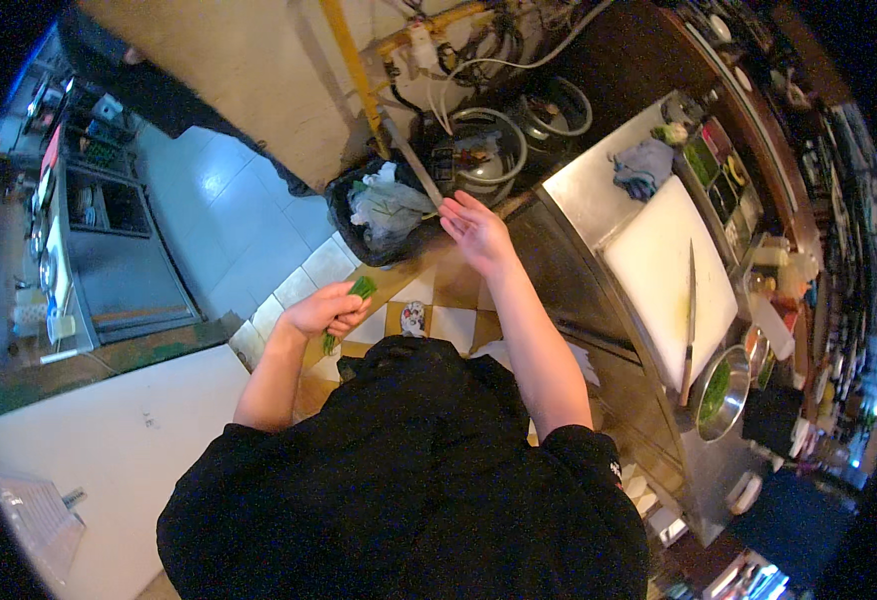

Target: The person chops green onions on a white cutting board using a knife and transfers the chopped pieces into a metal bowl. The person repeats this process multiple times throughout the clip.

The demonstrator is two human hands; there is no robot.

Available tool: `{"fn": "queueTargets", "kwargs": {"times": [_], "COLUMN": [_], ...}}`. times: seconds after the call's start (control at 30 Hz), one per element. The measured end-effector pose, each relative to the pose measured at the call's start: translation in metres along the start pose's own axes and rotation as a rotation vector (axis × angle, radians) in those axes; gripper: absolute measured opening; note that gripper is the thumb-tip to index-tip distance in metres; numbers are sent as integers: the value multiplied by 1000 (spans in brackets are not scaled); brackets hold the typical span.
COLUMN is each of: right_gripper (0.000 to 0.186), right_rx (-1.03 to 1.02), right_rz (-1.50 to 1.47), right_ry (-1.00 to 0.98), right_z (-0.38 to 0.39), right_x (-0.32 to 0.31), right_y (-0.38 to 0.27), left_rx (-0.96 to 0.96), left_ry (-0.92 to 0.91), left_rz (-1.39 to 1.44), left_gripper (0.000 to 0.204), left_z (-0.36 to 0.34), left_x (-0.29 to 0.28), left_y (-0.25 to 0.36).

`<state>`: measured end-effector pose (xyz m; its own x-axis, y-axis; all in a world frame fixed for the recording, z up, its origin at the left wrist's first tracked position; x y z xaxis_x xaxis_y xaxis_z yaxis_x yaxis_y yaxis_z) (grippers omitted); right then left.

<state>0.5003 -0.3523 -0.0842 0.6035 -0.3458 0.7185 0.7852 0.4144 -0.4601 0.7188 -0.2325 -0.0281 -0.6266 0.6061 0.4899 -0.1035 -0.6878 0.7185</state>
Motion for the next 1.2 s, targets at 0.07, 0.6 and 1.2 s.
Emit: {"fn": "queueTargets", "kwargs": {"times": [0.07, 0.6, 1.2], "right_gripper": [50, 42, 36], "right_rx": [-9, -640, -520], "right_rz": [-64, 1624, 880], "right_ry": [-5, 1099, 972], "right_z": [13, 359, 394], "right_x": [-29, -308, -327], "right_y": [-19, -313, -227], "left_rx": [-56, 367, 727], "left_ry": [-56, 35, -179], "left_rz": [1, -1436, -2207], "left_gripper": [10, 20, 45], "left_z": [-13, -272, -480], "left_x": [13, 259, 416], "left_y": [-8, 97, 101]}}
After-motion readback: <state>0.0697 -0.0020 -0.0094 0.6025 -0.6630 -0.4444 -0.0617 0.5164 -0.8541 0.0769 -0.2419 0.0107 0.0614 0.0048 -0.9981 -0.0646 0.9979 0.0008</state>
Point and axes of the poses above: each hand's wrist, its own z-axis away from the middle knuckle, its own x-axis out of the palm, y = z × x, the point moved 9 cm from there along -z, towards the middle knuckle, and after that the axes turned 9 degrees about -z, right-handed, at the moved point
